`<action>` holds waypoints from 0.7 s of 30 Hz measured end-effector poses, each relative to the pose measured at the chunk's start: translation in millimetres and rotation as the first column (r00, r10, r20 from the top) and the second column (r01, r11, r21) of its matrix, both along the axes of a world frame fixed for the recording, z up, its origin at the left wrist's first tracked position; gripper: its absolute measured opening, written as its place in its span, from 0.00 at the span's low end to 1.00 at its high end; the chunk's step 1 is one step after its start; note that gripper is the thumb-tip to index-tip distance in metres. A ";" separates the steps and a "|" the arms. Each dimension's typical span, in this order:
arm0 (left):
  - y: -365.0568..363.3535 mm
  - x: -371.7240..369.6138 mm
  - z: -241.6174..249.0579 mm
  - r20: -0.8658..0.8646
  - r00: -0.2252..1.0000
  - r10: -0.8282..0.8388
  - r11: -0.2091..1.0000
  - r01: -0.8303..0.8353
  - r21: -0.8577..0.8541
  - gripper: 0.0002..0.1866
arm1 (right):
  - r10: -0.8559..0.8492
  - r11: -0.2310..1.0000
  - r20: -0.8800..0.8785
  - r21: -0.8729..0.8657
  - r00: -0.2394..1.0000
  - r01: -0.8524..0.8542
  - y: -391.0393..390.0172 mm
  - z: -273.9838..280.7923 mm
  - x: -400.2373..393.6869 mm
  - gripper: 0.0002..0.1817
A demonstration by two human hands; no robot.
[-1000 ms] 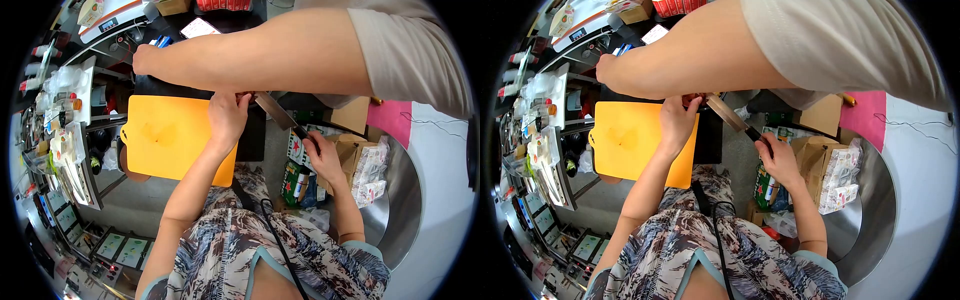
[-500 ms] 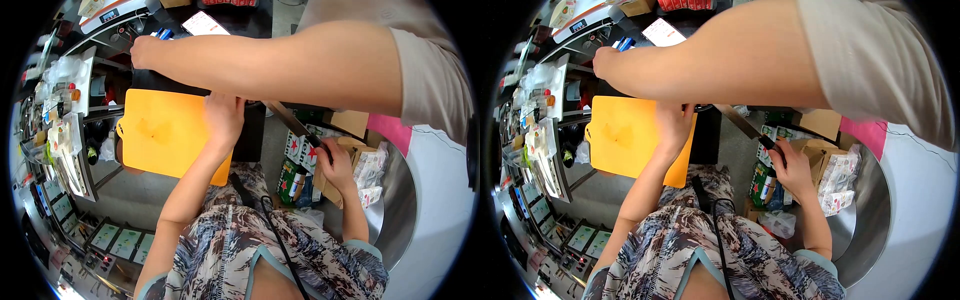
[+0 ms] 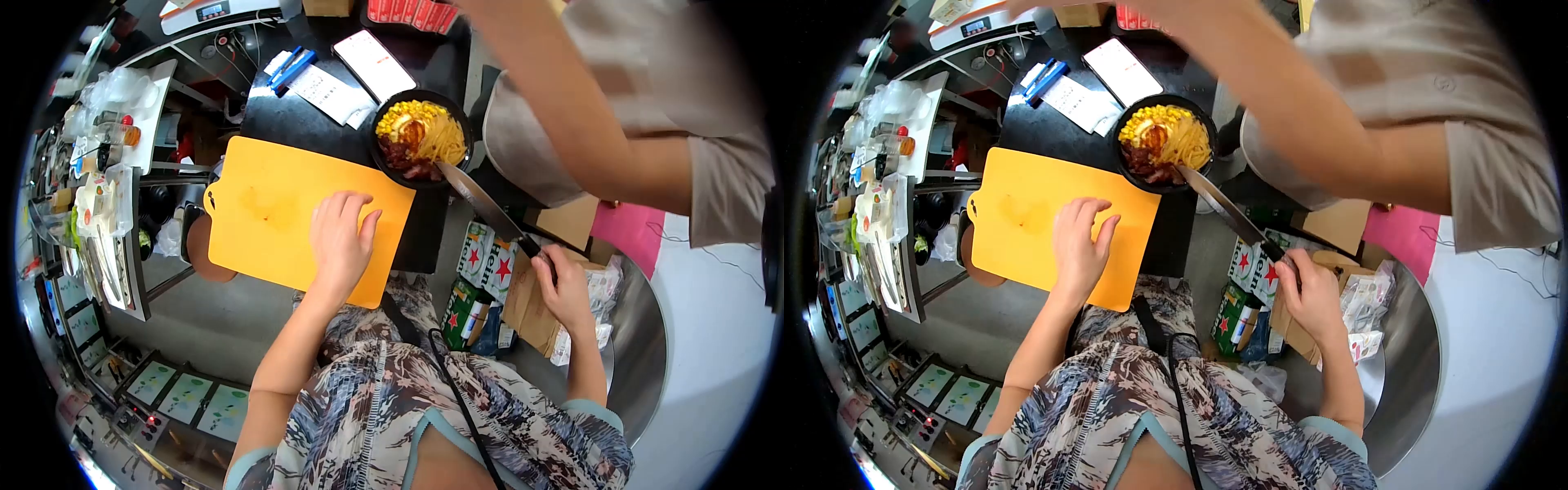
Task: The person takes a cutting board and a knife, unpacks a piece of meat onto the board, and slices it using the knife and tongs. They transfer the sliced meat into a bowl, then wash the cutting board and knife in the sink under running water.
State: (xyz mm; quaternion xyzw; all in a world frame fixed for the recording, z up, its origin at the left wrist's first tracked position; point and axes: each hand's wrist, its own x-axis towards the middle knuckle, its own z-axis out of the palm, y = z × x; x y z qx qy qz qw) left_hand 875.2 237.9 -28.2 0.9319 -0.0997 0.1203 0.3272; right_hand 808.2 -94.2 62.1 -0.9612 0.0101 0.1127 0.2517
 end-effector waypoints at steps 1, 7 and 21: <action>5.8 -4.5 1.7 -0.002 1.000 0.008 1.000 -0.008 0.020 0.10 | 0.006 1.000 0.012 -0.004 1.000 -0.006 3.0 4.5 -1.8 0.09; 40.6 -34.2 0.8 -0.096 0.986 0.136 0.991 -0.137 -0.006 0.12 | 0.076 0.983 -0.011 0.171 0.997 -0.073 43.4 -21.3 -14.7 0.09; 136.7 -94.3 16.2 -0.107 0.944 0.313 0.948 -0.304 0.091 0.11 | 0.142 0.960 0.471 0.149 0.871 -0.237 193.0 -140.4 5.5 0.15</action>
